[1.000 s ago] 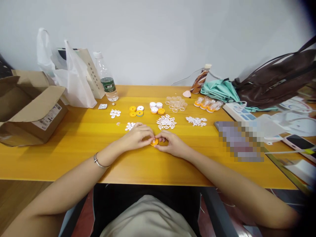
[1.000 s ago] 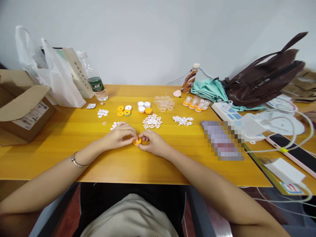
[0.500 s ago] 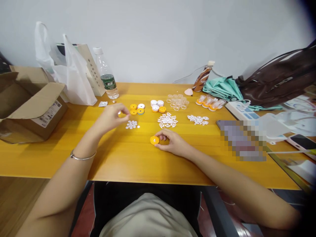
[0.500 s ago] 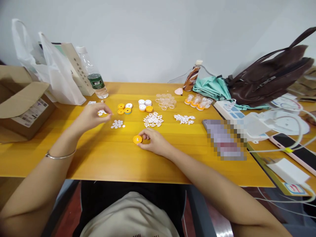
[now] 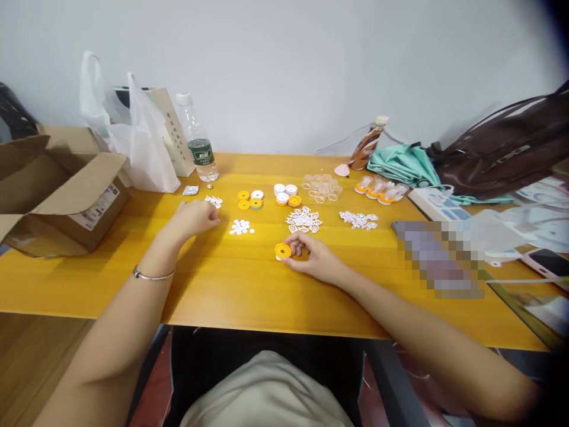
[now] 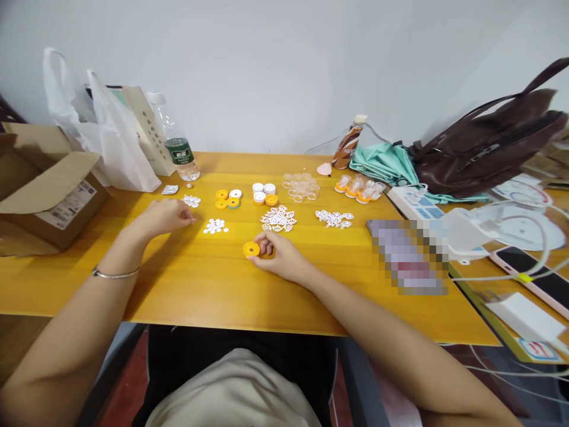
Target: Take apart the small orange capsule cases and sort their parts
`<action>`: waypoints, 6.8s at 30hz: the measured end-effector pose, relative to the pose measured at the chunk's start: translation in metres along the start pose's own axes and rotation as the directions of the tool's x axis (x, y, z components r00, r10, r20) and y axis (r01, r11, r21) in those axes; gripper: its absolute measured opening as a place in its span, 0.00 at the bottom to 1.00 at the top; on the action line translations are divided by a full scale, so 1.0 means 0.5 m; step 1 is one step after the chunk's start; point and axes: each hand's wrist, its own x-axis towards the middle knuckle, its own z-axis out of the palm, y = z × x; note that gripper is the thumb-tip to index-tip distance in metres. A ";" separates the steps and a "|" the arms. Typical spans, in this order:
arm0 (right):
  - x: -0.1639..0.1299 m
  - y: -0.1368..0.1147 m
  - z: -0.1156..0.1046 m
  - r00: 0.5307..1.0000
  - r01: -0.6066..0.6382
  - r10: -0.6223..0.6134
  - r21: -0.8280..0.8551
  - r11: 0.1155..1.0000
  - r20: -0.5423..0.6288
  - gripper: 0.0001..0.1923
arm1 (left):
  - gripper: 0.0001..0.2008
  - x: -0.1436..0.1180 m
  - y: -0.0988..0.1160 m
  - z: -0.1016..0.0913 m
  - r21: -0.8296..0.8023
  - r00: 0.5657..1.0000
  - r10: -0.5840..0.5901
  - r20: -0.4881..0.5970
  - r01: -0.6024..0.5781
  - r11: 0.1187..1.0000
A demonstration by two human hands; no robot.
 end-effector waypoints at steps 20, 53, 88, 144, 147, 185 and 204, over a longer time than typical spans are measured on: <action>0.004 -0.016 -0.006 0.996 0.030 -0.014 0.202 0.979 -0.083 0.20 | 0.10 -0.067 0.161 0.017 -0.098 0.514 0.651 -0.559 -0.821 0.563; 0.047 0.087 -0.338 0.764 -0.347 0.076 -0.309 0.885 -0.641 0.26 | 0.17 -0.084 0.188 0.049 -0.362 0.735 0.597 -0.323 -0.678 0.639; 0.017 0.062 -0.325 0.804 -0.214 0.025 -0.250 0.944 -0.594 0.17 | 0.12 0.024 -0.117 0.025 -0.368 0.975 -0.088 -0.203 0.007 0.930; 0.014 -0.042 0.009 0.998 -0.056 0.038 -0.494 0.867 -0.046 0.24 | 0.13 -0.080 0.237 0.078 -0.700 0.913 0.361 -0.189 -0.383 0.602; 0.014 -0.046 0.009 1.000 0.022 -0.026 -0.555 0.831 0.001 0.19 | 0.13 -0.078 0.240 0.075 -0.694 0.911 0.374 -0.172 -0.381 0.610; -0.004 -0.058 0.001 0.976 0.196 -0.217 -0.467 0.862 0.009 0.23 | 0.16 -0.065 0.224 0.086 -0.754 0.871 0.470 -0.142 -0.403 0.519; 0.000 -0.061 0.001 0.991 0.131 -0.119 -0.457 0.880 0.056 0.17 | 0.16 -0.066 0.224 0.081 -0.731 0.867 0.480 -0.135 -0.414 0.542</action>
